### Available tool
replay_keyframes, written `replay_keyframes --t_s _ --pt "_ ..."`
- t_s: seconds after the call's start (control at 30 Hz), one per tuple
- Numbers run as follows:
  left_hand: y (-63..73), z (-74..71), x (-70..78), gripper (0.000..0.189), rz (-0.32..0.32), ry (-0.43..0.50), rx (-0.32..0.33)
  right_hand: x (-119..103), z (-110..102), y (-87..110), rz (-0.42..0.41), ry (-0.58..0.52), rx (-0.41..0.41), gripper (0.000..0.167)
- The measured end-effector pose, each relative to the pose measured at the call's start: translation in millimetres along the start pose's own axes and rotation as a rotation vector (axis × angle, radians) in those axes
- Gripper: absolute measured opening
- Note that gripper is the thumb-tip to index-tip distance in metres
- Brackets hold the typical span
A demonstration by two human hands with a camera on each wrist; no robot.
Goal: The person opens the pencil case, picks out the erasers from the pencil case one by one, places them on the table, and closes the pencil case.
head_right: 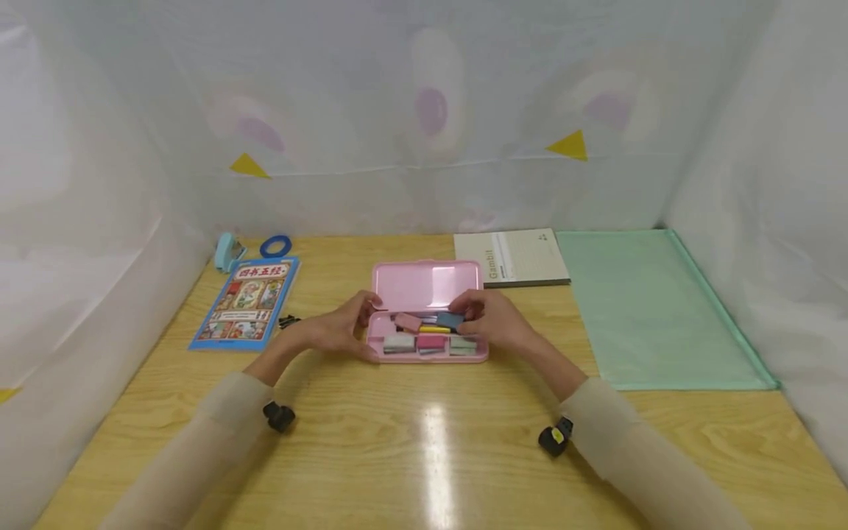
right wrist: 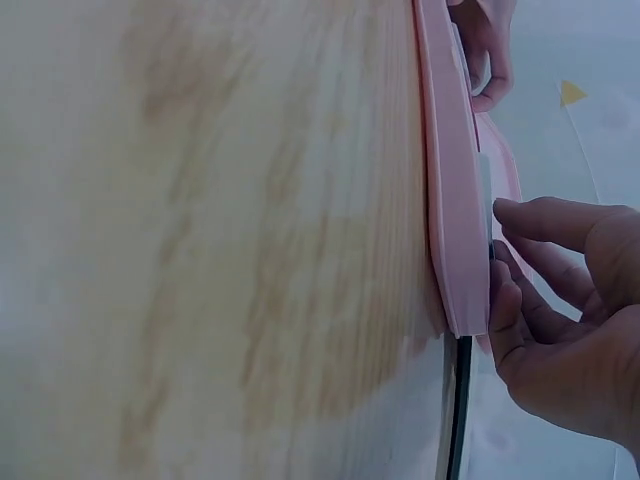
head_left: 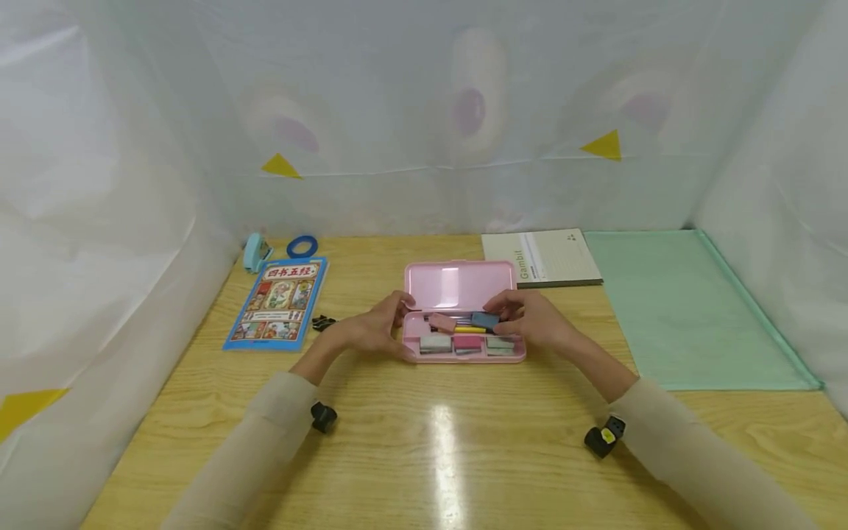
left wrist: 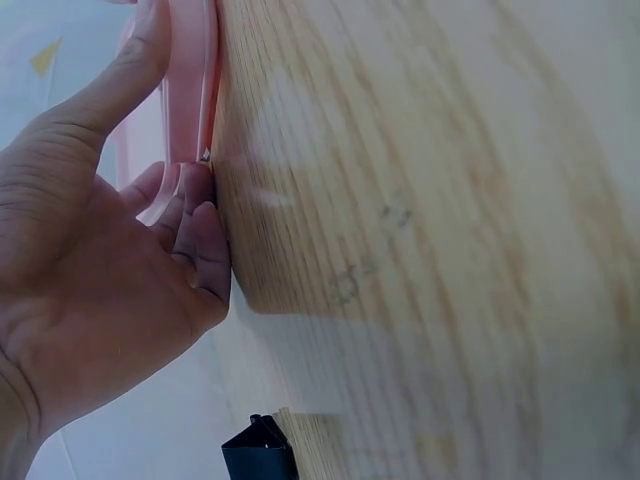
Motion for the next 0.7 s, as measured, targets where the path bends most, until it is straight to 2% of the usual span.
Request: replay_keyframes --t_s 0.17,0.3,0.5,0.7 --pt "-0.9 -0.7 1.9 0.095 0.005 0.013 -0.003 -6.9 4.9 -2.6 -0.092 0.122 0.011 0.026" --pt "0.9 -1.1 2.3 0.096 0.002 0.011 -0.005 -12.2 7.3 -3.9 -0.139 0.164 0.031 0.025" --pt "-0.2 -0.6 3.2 0.096 -0.002 0.029 -0.011 -5.9 2.0 -4.5 -0.101 0.12 0.028 0.024" --pt "-2.2 0.0 -2.0 0.095 -0.003 0.047 -0.005 4.0 -15.8 -4.5 -0.072 0.086 0.05 0.021"
Point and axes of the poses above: each hand's wrist, its own y-axis away from the middle knuckle, its own z-axis out of the palm, x = y × z, the point moved 6 cm from there along -y, towards the middle knuckle, and after that the axes turned 6 degrees about z, right-handed, at the moved point
